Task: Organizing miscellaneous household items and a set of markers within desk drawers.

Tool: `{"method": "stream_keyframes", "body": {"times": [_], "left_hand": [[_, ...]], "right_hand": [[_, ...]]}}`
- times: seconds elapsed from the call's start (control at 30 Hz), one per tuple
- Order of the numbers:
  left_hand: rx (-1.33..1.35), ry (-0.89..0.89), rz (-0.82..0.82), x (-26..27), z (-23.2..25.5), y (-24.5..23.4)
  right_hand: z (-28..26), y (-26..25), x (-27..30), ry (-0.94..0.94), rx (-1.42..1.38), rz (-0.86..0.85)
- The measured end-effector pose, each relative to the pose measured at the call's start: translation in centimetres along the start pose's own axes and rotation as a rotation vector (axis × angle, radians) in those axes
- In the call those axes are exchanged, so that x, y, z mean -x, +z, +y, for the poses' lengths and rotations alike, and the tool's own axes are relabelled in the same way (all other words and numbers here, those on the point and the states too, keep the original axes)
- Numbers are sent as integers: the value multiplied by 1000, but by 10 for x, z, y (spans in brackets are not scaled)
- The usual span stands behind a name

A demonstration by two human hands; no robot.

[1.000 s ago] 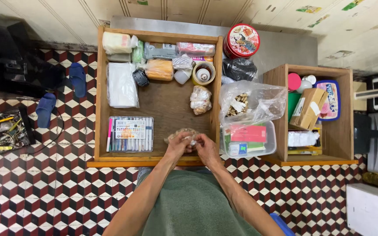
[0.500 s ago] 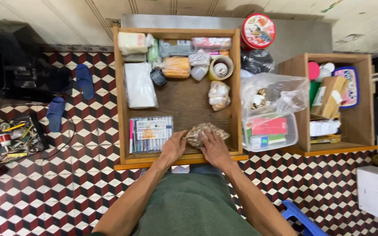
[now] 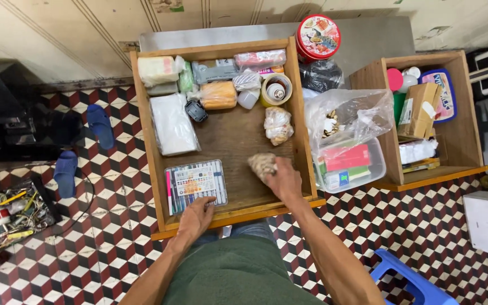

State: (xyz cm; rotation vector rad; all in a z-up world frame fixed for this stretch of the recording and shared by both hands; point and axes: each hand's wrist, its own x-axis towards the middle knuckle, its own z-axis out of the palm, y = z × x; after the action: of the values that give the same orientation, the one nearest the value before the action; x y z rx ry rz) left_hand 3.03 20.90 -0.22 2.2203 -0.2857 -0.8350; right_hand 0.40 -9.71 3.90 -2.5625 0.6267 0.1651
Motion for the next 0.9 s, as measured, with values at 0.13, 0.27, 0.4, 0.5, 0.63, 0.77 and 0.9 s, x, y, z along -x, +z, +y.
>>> {"method": "stream_keyframes", "body": {"times": [0.13,0.27,0.4,0.5,0.63,0.77,0.9], "left_hand": [[110,-135,-179,-24,74,-13],[-51,358,-44,-67,81,16],[-68,471,30,-99,74,38],[-84,324,-12,-119,52,76],[-84,234,-100,-102,85,84],[58,203,-125,-84,101,107],[55,184,-258,-100,93,111]], "right_hand": [[46,27,-3,435,-717,0],[87,49,34,406,-389,27],[31,-21,51,124,-47,236],[-1,-50,42,79,-151,141],[11,-30,36,-127,-85,95],[12,-30,46,-79,13,25],[12,-36,48,-29,10,15]]}}
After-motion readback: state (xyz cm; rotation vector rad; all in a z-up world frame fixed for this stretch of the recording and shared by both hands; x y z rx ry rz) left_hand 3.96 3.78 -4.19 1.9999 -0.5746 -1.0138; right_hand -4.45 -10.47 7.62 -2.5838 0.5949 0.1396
